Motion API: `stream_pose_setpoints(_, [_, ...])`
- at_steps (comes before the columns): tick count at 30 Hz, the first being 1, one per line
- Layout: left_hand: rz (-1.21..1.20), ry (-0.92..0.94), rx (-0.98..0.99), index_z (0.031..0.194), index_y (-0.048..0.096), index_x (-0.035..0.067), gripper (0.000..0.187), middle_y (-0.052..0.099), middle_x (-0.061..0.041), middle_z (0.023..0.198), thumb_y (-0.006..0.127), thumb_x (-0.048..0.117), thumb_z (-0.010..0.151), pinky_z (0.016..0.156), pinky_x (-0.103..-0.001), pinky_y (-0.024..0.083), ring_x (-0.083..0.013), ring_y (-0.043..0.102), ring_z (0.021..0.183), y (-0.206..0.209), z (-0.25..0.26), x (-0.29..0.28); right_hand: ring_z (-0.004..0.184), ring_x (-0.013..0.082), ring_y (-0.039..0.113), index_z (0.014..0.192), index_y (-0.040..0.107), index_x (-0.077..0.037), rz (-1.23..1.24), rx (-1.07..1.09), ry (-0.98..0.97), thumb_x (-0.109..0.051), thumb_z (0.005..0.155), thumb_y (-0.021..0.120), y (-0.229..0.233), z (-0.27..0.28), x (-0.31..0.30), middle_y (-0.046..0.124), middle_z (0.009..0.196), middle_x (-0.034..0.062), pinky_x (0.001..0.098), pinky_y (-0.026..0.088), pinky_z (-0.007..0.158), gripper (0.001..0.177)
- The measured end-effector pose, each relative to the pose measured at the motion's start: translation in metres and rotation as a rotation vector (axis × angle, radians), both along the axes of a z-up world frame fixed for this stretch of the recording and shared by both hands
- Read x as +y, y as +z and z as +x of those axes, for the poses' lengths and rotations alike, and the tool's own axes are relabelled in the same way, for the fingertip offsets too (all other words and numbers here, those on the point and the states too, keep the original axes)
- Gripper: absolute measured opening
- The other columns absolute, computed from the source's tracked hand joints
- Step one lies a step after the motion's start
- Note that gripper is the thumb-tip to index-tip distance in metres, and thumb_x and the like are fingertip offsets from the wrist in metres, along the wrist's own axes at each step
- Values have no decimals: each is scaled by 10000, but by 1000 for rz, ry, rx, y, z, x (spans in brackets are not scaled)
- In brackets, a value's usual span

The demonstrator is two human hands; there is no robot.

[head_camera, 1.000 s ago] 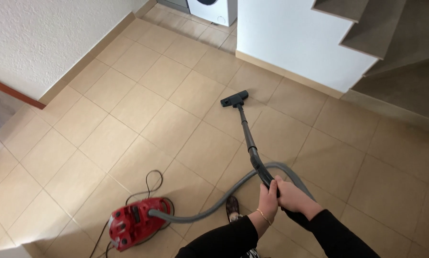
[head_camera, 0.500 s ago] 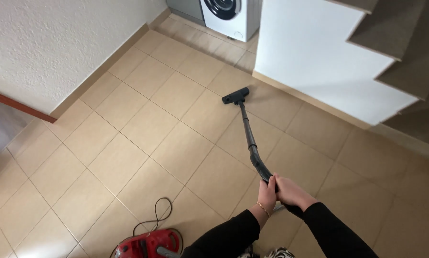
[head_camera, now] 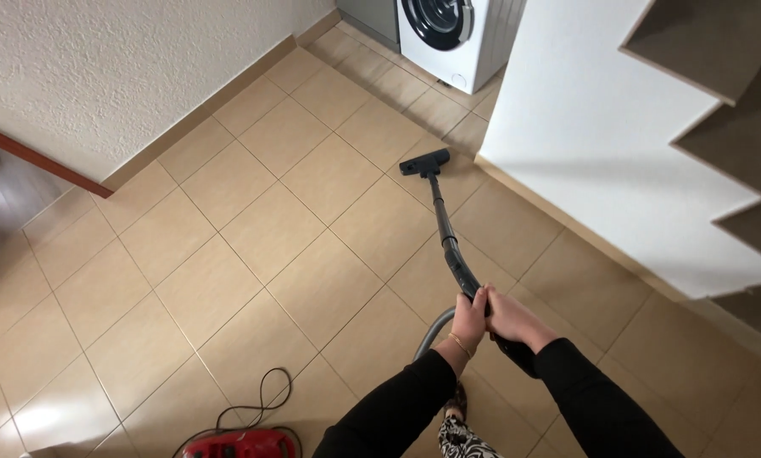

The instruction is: The person vacuums a tiled floor in a hallway or utility area using a red canister vacuum cleaner with a long wand and floor head. They move the vacuum head back and forth along walls, around a washing machine, and near a staircase, covering the entire visible floor area.

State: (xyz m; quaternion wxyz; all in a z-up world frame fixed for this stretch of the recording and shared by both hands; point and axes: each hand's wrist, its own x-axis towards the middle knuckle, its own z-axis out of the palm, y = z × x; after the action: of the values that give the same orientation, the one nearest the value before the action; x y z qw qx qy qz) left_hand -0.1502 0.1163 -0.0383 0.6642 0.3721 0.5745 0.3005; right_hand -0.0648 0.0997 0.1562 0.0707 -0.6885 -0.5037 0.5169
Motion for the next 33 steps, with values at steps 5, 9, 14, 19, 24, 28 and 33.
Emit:
stream_pose_setpoints(5, [1,53,-64,1061,499,34,552,640,-206,976,626,568,1007,687,-424,591,-309,689,906,2,27,71,714,317,748,1166,526,4,28,90,-24,-207,811,817,-54,38,75,725,911,228,413,619,630,506])
stream_pose_setpoints(9, [-19,95,-9,1120,514,-19,586,668,-271,1021,620,547,1010,724,-487,609,-422,705,979,-13,33,98,651,337,761,1137,512,-23,79,69,0,-145,781,729,-70,36,98,726,791,211,441,593,610,434])
stream_pose_setpoints(14, [-58,68,38,1123,509,1,552,668,-258,1046,646,516,979,739,-474,612,-395,701,1002,-22,17,89,608,352,735,1090,516,31,135,133,-32,-34,776,627,-103,23,87,699,733,249,411,580,596,339])
stream_pose_setpoints(19, [-99,-32,55,1189,487,52,560,655,-251,1197,598,567,1000,875,-478,610,-386,665,1139,-58,-16,51,569,332,733,985,544,10,178,173,-70,-80,739,644,-108,-11,42,686,614,213,399,575,553,281])
stream_pose_setpoints(24, [-116,-79,98,1176,480,54,569,648,-248,1137,599,577,984,857,-486,600,-395,663,1115,19,-66,-33,772,525,738,1103,535,83,199,66,69,-88,756,632,-47,-60,-39,677,745,359,536,602,704,399])
stream_pose_setpoints(28, [-161,-83,57,1150,474,95,519,639,-180,1083,568,586,1008,781,-432,603,-332,681,1054,-30,-98,-103,741,401,772,1045,537,11,187,58,-8,-223,824,647,-72,-90,-114,747,701,220,529,576,714,340])
stream_pose_setpoints(33, [-259,96,-161,1077,502,38,571,601,-174,965,845,430,842,812,-427,563,-267,636,961,10,-157,-186,1134,527,651,1319,474,-29,128,109,-116,-202,677,691,-46,-158,-205,676,1134,346,553,553,899,700])
